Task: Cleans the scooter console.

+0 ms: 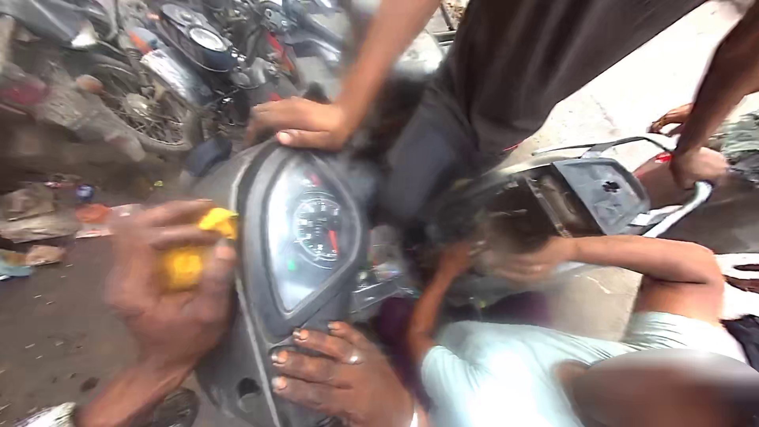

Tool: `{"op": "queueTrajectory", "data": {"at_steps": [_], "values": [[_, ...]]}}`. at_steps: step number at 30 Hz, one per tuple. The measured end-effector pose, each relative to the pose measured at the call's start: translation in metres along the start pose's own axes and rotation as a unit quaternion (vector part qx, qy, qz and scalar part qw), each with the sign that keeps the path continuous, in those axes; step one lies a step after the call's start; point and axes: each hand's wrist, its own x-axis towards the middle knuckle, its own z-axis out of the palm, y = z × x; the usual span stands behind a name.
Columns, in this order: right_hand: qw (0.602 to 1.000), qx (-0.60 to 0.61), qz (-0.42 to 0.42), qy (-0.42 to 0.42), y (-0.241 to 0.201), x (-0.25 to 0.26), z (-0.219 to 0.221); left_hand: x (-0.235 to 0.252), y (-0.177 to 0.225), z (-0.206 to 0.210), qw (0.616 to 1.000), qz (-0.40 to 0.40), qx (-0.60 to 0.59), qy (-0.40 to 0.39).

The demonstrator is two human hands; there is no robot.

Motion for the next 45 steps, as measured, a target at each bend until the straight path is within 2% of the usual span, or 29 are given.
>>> {"op": "queueTrajectory", "data": {"at_steps": [4,22,34,45], "values": [[1.000,-0.022,-0.001,-0.009,0.004,-0.005,0.006,0.004,0.007,0.002,1.000,0.006,0.000,0.018],[0.997,-0.060,0.030,0.034,-0.005,0.005,0.027,0.021,-0.003,0.001,1.000,0.003,-0.010,-0.012],[1.000,-0.021,-0.013,-0.007,0.009,-0.011,0.002,0.002,0.017,0.006,1.000,-0.005,0.021,0.023],[0.999,-0.041,0.008,0.016,0.003,-0.001,0.017,0.014,0.002,0.005,1.000,-0.003,0.001,0.012]]}}
